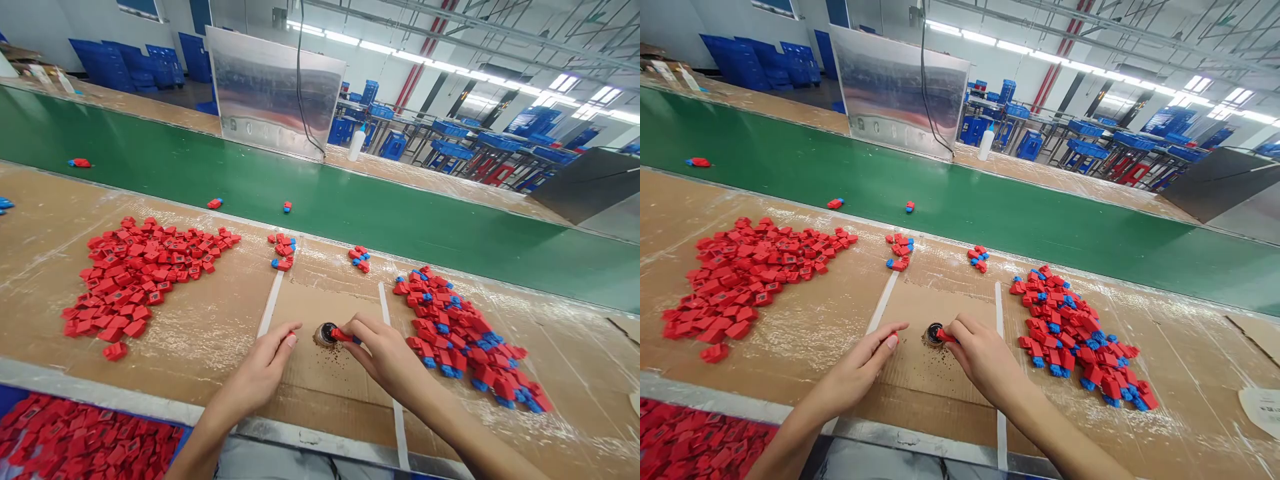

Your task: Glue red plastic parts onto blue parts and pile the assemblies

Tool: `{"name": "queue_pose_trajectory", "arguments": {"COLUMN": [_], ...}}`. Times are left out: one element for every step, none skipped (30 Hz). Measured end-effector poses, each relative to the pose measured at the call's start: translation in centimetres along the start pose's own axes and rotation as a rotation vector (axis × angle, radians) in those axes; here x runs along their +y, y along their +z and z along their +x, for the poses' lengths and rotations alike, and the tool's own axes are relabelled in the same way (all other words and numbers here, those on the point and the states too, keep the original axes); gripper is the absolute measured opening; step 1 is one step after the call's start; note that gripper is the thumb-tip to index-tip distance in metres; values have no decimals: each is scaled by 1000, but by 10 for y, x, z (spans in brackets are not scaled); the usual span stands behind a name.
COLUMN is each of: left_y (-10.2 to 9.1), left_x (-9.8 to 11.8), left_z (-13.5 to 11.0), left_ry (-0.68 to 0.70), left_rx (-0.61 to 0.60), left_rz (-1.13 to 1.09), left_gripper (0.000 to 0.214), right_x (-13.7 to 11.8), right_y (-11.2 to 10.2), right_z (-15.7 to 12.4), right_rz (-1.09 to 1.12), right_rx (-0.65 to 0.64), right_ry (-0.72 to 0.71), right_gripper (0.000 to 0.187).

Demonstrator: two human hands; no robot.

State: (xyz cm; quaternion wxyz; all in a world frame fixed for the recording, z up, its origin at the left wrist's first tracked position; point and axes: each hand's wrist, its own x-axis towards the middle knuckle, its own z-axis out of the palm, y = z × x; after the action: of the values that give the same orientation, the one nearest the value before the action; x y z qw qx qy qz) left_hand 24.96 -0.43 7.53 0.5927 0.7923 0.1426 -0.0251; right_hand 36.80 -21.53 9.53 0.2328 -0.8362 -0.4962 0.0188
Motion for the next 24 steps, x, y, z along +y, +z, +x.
{"name": "queue_pose_trajectory", "arguments": {"left_y": [1,2,3,4,6,8,11,14,16,19,21,24,26,28,30,32,34,36,38,40,42,43,44,45], "left_x": [1,2,2,2,1,0,-1,-3,-4,-5,-5,-5,-5,-5,-5,-6,-6,-7,-8,-9,-10,-11,-11,-11], "left_z": [0,0,1,1,1,2,1,1,0,-1,-2,-2,-3,-3,-3,-3,-3,-3,-3,-3,-4,-4,-5,-5], "left_ry": [25,40,48,50,50,47,43,39,36,33,30,28,31,40,53,69,85,97,102,102,102,103,104,107], "left_rx": [-21,-55,-84,-102,-110,-115,-120,-124,-125,-133,-143,-154,-159,-155,-143,-122,-97,-77,-62,-50,-38,-27,-19,-13], "left_rz": [-11,-33,-62,-95,-126,-154,-175,-190,-202,-208,-205,-192,-170,-140,-107,-76,-51,-35,-26,-22,-19,-16,-13,-9], "left_gripper": [40,39,36,32,28,25,21,19,16,13,11,9,9,9,9,10,10,11,12,13,14,15,14,14], "right_x": [0,0,0,0,1,2,2,3,3,2,1,0,-3,-5,-8,-11,-15,-18,-21,-24,-27,-30,-33,-35], "right_y": [0,0,-1,-1,-2,-3,-5,-6,-7,-8,-9,-9,-8,-7,-4,-1,3,7,11,16,21,26,30,34], "right_z": [0,0,0,0,0,-1,-2,-3,-4,-6,-7,-10,-12,-14,-17,-20,-23,-26,-28,-30,-32,-34,-34,-35], "right_rz": [2,11,27,49,76,107,138,170,202,235,268,300,334,366,394,419,439,454,464,470,473,474,475,476], "right_rx": [3,8,18,31,46,62,76,89,100,112,125,141,156,171,185,201,218,239,262,284,305,322,334,344], "right_ry": [4,7,9,14,22,33,47,63,81,101,124,148,171,194,215,233,248,264,278,288,296,299,301,302], "right_gripper": [5,5,6,7,7,8,8,8,9,9,10,10,11,12,13,14,14,15,16,17,18,18,18,18]}}
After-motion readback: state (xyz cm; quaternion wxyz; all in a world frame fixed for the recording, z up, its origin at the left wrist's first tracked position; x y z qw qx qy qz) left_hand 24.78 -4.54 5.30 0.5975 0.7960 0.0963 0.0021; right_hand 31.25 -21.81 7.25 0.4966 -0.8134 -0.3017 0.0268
